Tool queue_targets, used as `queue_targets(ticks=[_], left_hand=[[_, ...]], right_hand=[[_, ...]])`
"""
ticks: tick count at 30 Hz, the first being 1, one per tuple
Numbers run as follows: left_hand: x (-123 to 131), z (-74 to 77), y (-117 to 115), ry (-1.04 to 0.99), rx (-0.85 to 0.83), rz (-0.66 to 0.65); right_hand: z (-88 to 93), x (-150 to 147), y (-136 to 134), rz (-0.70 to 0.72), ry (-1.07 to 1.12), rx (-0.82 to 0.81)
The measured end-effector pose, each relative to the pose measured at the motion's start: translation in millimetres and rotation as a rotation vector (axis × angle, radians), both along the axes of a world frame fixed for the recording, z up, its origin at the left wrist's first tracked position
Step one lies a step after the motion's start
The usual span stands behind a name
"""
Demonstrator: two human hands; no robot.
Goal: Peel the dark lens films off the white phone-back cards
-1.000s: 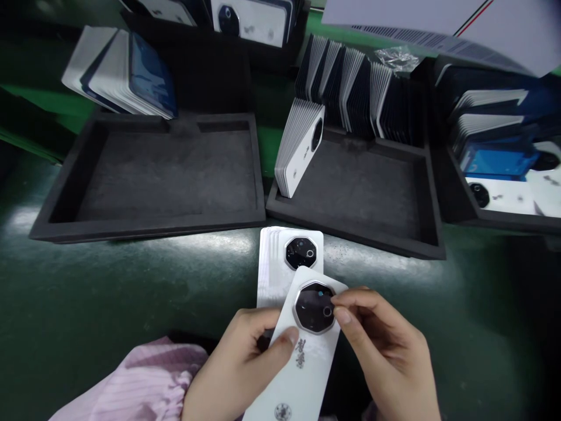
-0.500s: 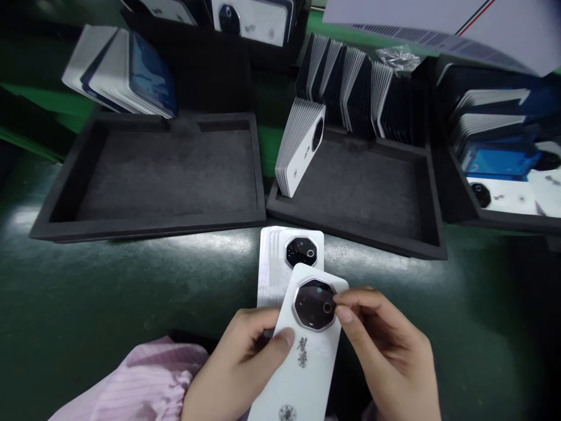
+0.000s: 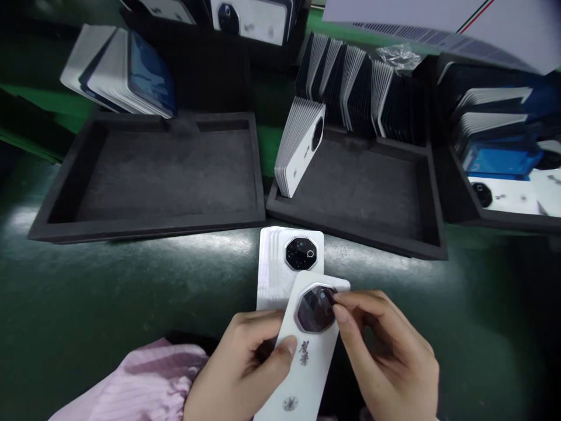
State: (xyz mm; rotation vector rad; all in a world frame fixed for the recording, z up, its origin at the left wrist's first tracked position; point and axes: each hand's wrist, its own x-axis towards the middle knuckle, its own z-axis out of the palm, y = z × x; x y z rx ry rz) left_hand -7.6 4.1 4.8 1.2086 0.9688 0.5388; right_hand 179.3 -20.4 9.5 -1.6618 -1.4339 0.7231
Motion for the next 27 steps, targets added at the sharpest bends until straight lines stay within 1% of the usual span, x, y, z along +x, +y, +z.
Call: queue_targets(ticks=[3, 7, 11, 13, 16, 18, 21, 23, 27], left_hand=[[-1, -1.5, -1, 0.026, 0.018, -0.010], [-1, -2.9, -3, 0.021, 0.030, 0.005], [1, -2.5, -2, 0.027, -0.003, 0.014], [1, -2.8, -2, 0.031, -0.028, 0.017], [1, -3.5, -2, 0.023, -0.051, 0.029], [1, -3.2, -1, 0.012, -0.058, 0.022], [2, -1.6, 0, -0.006, -0.052, 0.000], [3, -0.3, 1, -0.014, -0.041, -0.005], [3, 0.6, 0, -0.013, -0.040, -0.004]], right_hand=[[-0.8, -1, -1, -0.001, -0.003, 0.019], [-0.4, 0, -2, 0.015, 0.027, 0.094], [4.5, -2, -3, 0.059, 0.091, 0.121], [7.0, -4, -5, 0.046, 0.177, 0.144], [8.9, -4, -5, -0.029, 0.369, 0.177], [9.3, -3, -4, -0.039, 0.417, 0.101], [9.8, 0, -2, -0.024, 0.363, -0.074], [10.1, 1, -1, -0.037, 0.340, -0.117], [9.5, 0, -1, -0.062, 0.321, -0.143]])
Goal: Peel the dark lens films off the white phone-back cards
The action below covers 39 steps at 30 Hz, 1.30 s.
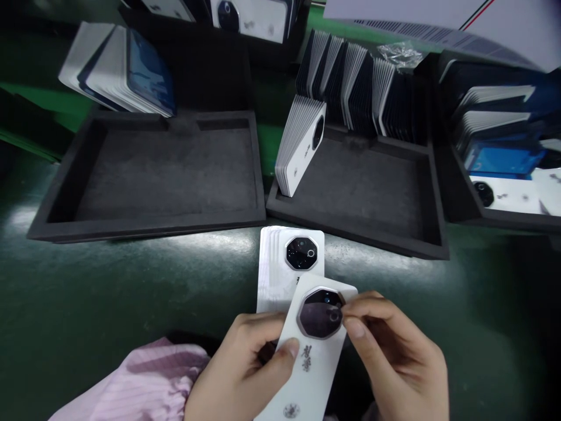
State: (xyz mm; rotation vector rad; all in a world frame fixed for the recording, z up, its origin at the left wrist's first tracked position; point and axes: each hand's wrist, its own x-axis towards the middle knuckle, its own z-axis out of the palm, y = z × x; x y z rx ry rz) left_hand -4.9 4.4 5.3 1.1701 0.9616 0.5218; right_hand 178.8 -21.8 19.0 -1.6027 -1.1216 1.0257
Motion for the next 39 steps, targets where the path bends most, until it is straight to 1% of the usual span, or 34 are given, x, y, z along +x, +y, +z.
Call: queue_targets(ticks=[9, 17, 23, 26, 29, 30, 32, 34, 35, 38, 39], left_hand=[[0, 0.1, 1, -0.018, -0.007, 0.012], [-1, -0.6, 0, -0.006, 0.007, 0.011], [-1, -1.6, -1, -0.003, 0.109, 0.003], [0, -2.0, -2, 0.031, 0.119, -0.004], [1, -2.1, -3, 0.049, 0.080, 0.006], [1, -2.2, -3, 0.044, 0.073, 0.010], [-2, -2.9, -2, 0.043, 0.073, 0.029], [-12, -3.9, 1, 0.076, 0.077, 0.088], [-19, -4.1, 3, 0.119, 0.060, 0.149], [-48, -3.0, 10, 0.257, -0.063, 0.437], [-58, -2.1, 12, 0.279, -0.076, 0.518]], right_hand=[[-1.2, 1, 1, -0.005, -0.036, -0.009], [-1.9, -4, 1, -0.039, -0.103, 0.032], [-10.5, -4, 0, -0.023, -0.285, 0.094], [-10.9, 0, 3, -0.078, -0.350, 0.011], [-8.1, 6, 5, -0.166, -0.255, -0.079], [-7.8, 8, 5, -0.155, -0.202, -0.080], [-10.1, 12, 5, -0.055, -0.131, -0.048], [-17.0, 13, 5, 0.062, -0.163, -0.022], [-21.7, 12, 6, 0.081, -0.228, -0.029], [-36.1, 2, 9, 0.042, -0.470, -0.096], [-39.8, -3, 9, 0.044, -0.554, -0.117]])
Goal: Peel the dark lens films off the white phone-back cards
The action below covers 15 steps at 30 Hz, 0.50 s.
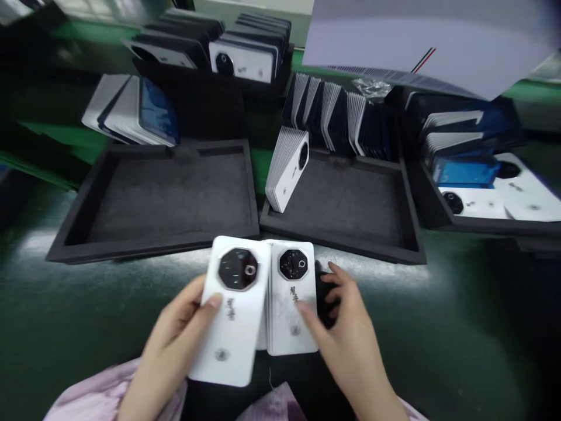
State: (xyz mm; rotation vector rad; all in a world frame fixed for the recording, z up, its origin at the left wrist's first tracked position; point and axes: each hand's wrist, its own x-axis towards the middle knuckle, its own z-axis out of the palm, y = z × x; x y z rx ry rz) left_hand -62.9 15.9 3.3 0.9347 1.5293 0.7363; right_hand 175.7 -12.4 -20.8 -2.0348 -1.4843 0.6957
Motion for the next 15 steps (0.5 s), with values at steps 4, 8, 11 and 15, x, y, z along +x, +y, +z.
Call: queue_targets(ticks=[4, 8, 11, 15], left_hand=[[-28, -1.0, -5, 0.005, -0.109, 0.138], [-38, -16.9, -14, 0.067, -0.105, 0.094], [-37, -29.8, -14, 0.123, -0.056, 0.000], [-33, -29.3, -9, 0.212, 0.004, -0.030]], right_hand=[[-8.1, -18, 1, 0.091, -0.187, -0.064], [-9.2, -14, 2, 0.036, -0.051, -0.092], [-6.6, -3, 4, 0.002, -0.017, -0.080], [0.1, 8, 7, 0.005, 0.043, -0.024]])
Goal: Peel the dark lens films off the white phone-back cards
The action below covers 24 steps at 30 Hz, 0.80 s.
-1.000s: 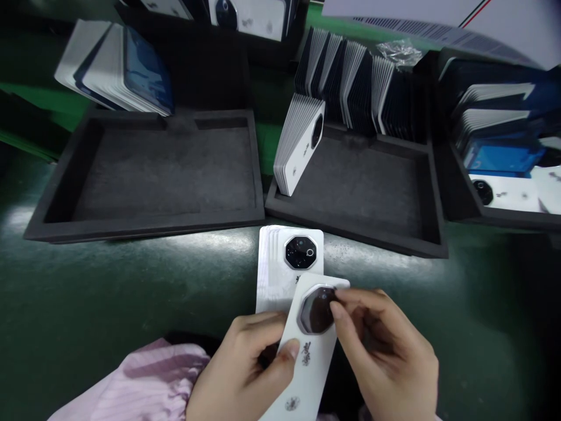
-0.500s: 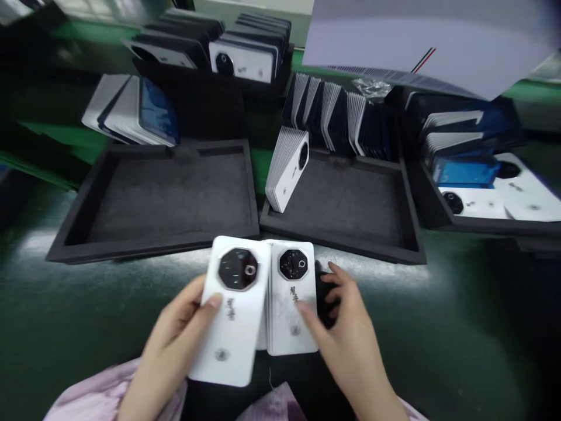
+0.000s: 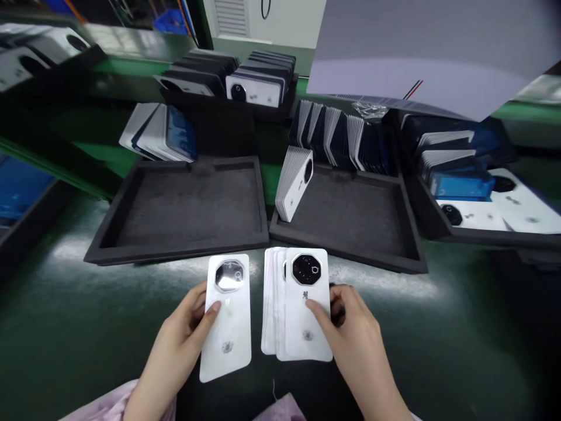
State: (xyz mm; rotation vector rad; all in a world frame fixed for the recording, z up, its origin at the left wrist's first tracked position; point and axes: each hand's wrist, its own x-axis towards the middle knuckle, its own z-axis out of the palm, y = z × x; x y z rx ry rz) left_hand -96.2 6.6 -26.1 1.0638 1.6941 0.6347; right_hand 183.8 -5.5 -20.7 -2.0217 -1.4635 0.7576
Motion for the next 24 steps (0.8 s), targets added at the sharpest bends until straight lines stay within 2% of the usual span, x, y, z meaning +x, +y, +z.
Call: queue_targets(ticks=[5, 6, 7, 10, 11, 13, 17, 19, 21, 24], left_hand=[[6, 30.6, -2, 0.466, 0.237, 0.016], [10, 36.7, -4, 0.443, 0.282, 0.018], [16, 41.6, -5, 0.314, 0.291, -0.012], [41, 47.9, -6, -0.234, 0.054, -0.182], [50, 47.9, -4, -0.350, -0.004, -0.216], [68, 46.7, 0, -0.451, -0.028, -0.306], [88, 42.3, 3, -0.437, -0.055, -0.260], [92, 39.4, 0, -0.373, -0.035, -0.299], [93, 36.7, -3, -0.305, 0.025, -0.359], [95, 33.7, -7, -0.206, 0.143, -0.442]], right_hand=[[11.2, 5, -4, 0.064, 0.222, 0.022], [13.6, 3, -5, 0.066, 0.266, 0.025], [15.9, 0, -7, 0.069, 0.306, 0.028], [19.6, -12, -14, 0.151, 0.415, 0.052], [19.6, -15, -15, 0.191, 0.435, 0.064], [18.1, -20, -17, 0.228, 0.406, 0.125], [14.8, -17, -16, 0.080, 0.083, 0.428], [15.3, -13, -15, 0.064, -0.064, 0.513], [17.2, -11, -15, 0.061, -0.117, 0.498], [21.3, -10, -15, 0.050, -0.070, 0.435]])
